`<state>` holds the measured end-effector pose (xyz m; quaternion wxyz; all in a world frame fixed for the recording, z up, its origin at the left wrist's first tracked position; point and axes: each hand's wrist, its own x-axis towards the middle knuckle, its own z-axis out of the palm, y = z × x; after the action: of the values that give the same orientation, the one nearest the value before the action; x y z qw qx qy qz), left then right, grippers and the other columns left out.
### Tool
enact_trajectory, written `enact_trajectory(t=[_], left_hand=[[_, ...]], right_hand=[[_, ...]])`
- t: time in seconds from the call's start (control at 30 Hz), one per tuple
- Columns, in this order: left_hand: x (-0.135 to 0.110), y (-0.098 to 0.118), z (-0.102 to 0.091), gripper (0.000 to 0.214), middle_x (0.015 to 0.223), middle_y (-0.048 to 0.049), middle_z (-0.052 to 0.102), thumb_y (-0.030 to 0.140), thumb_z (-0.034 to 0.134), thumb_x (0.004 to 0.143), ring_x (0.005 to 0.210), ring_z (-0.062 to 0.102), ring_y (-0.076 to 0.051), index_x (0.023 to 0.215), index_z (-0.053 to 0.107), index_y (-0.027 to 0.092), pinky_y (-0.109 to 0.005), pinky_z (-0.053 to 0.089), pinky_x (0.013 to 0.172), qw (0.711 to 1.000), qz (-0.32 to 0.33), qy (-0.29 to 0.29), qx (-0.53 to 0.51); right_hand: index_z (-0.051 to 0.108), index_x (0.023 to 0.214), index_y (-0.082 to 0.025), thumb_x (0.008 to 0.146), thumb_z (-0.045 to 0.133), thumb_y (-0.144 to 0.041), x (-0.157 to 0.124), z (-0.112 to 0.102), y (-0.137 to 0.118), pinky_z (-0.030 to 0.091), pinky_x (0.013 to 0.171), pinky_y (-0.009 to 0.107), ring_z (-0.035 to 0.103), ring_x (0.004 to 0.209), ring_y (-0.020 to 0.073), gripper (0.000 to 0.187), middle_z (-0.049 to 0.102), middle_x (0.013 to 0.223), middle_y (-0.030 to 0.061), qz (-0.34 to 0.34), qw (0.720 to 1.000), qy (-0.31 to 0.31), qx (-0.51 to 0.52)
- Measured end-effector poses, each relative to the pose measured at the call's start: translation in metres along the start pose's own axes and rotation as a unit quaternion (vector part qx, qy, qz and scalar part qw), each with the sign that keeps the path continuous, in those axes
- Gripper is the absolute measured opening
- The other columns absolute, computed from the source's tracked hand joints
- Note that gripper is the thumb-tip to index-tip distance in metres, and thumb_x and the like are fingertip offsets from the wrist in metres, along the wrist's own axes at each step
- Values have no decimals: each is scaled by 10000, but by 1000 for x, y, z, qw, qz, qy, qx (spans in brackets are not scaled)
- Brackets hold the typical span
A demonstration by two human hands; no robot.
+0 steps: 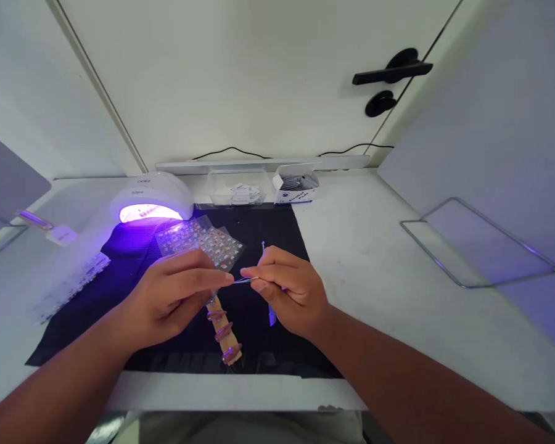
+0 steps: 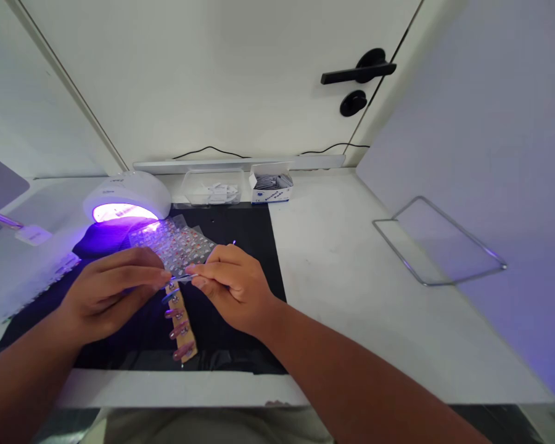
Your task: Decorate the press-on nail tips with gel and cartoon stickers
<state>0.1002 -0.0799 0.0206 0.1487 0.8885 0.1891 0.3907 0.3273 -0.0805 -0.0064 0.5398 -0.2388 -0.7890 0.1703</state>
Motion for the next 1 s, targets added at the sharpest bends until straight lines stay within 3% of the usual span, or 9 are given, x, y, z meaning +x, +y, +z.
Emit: enact_trajectory(t=[0.57, 1.0], left_hand=[[-1, 5, 2, 357, 847, -36, 638, -41, 547, 895, 732, 625, -121, 1187, 615, 153, -235, 514, 647, 1000, -6, -2, 23], [3, 8, 0, 279, 791, -24, 608, -20, 500, 891, 690, 554, -137, 1056, 571, 194, -274, 457, 614, 999, -33, -40, 3]], right_hand=[[751, 1006, -211, 975, 561, -205, -3, 2, -2, 508, 613, 303, 584, 656, 142, 192, 605, 738, 28, -17, 1000, -3, -21], [728, 1006, -173, 975, 561, -197, -1, 1, -5, 479, 609, 307, 575, 671, 145, 171, 629, 746, 35, -40, 998, -27, -44]])
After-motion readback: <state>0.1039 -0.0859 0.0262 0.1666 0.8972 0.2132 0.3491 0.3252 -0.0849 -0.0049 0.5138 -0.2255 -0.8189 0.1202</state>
